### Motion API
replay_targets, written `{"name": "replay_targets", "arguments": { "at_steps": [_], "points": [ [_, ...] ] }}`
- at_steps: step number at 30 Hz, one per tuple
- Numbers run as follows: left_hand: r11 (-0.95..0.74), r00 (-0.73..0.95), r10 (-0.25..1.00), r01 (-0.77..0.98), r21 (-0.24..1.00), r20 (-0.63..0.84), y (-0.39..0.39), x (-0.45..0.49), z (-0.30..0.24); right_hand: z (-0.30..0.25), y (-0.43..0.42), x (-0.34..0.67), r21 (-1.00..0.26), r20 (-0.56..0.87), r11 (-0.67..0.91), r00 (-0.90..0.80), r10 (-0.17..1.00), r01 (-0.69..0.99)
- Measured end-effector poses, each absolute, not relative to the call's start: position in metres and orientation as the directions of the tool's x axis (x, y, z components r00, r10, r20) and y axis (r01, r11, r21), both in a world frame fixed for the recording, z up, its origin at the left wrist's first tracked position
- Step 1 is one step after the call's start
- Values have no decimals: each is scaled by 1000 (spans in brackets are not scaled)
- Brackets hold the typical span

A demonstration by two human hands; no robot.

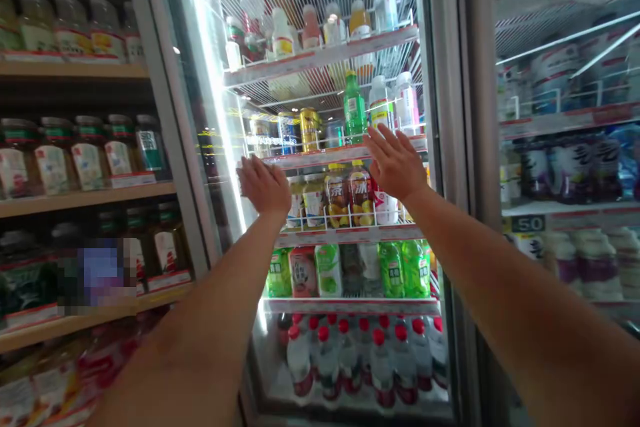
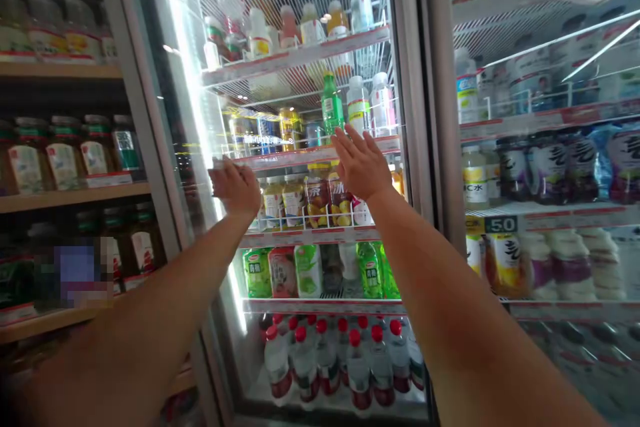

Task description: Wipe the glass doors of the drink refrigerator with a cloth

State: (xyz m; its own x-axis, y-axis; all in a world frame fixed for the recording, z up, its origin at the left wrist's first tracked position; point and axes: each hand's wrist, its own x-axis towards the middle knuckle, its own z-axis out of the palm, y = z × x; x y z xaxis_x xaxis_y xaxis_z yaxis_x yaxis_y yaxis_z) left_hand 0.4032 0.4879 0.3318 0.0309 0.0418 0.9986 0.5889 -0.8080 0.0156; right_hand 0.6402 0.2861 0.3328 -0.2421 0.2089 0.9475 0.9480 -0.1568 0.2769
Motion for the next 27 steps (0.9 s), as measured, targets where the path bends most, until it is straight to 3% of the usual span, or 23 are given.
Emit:
{"name": "replay_targets", "arguments": {
  "at_steps": [3, 8, 14, 16, 21, 27],
  "points": [
    [-805, 14, 49, 592, 31, 999, 454, 448, 342, 333, 285, 640, 273, 946, -162, -235, 221, 948],
    [-819, 382, -194, 444, -363, 904, 388, 502, 303, 333, 285, 640, 253, 953, -164, -217, 211, 953],
    [-785, 586, -294, 303, -541, 755, 403, 476, 316, 332, 284, 640, 271, 950, -182, -232, 211, 945],
    [-792, 550, -237, 368, -487, 801, 428, 451, 335, 331, 284, 639, 279, 948, -201, -237, 211, 939],
    [-794, 249, -11, 587, -160, 968, 484, 378, 330, 331, 283, 638, 275, 948, -207, -228, 223, 939],
    [-794, 157, 61, 606, -48, 986, 507, 333, 281, 333, 282, 636, 244, 947, -211, -187, 260, 947]
  ]
}}
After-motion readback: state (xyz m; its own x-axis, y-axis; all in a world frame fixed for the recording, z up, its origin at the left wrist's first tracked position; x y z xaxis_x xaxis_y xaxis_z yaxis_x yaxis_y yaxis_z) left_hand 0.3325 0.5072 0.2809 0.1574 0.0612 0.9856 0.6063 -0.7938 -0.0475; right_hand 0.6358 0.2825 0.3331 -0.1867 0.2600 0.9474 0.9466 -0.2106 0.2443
